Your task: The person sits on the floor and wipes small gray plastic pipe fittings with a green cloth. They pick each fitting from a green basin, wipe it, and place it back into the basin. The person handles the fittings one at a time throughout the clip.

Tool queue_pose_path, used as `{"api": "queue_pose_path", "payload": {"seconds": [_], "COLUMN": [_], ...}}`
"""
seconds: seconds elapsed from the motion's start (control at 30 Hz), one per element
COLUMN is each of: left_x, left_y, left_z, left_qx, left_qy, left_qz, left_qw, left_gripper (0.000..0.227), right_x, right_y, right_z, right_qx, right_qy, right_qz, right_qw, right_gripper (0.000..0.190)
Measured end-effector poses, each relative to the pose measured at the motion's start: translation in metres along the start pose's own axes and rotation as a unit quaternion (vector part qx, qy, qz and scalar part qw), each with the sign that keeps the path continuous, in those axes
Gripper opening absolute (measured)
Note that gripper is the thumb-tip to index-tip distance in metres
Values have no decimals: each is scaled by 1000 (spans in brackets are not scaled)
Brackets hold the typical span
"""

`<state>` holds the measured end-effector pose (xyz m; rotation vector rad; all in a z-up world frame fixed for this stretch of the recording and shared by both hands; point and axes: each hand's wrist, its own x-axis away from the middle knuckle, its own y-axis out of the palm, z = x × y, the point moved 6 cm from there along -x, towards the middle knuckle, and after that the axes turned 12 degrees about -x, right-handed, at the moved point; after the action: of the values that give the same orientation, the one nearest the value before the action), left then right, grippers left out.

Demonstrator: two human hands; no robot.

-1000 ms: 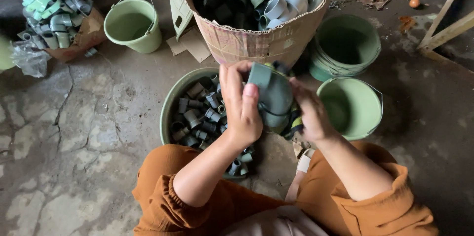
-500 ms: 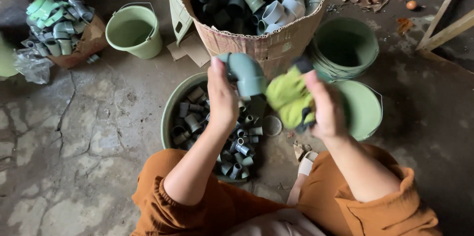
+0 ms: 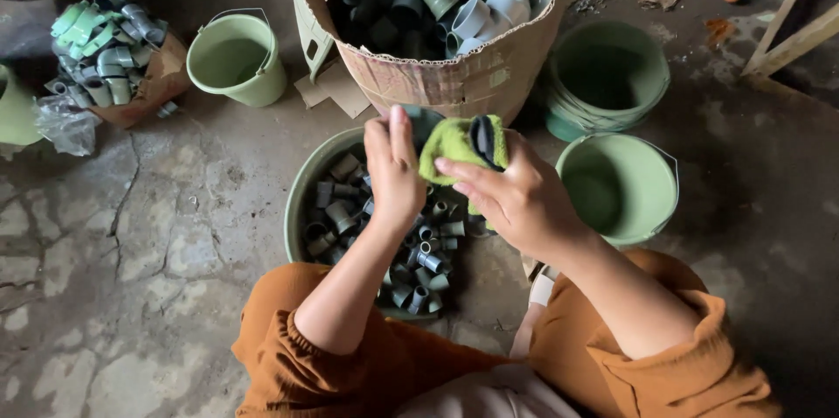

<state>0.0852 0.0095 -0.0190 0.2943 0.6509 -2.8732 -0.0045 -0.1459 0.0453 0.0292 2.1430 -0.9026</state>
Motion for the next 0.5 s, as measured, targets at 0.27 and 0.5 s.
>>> {"api": "queue_pose_path", "payload": {"seconds": [0.27,0.5], "left_x": [-45,-115], "left_y": [-32,4], "left_z": [13,5], "left_qx": [288,260], "left_qy": [-181,-207], "left_qz": [112,34], "left_qw": [933,943], "left_gripper": [63,67], "right_x": [21,5], "right_y": [26,8], "right_z": [39,77], "right_qx": [-192,-240], "right_qy": [135,215], "right_qz": [-43,20], "right_qw": [971,946], "right_gripper": [20,29]}}
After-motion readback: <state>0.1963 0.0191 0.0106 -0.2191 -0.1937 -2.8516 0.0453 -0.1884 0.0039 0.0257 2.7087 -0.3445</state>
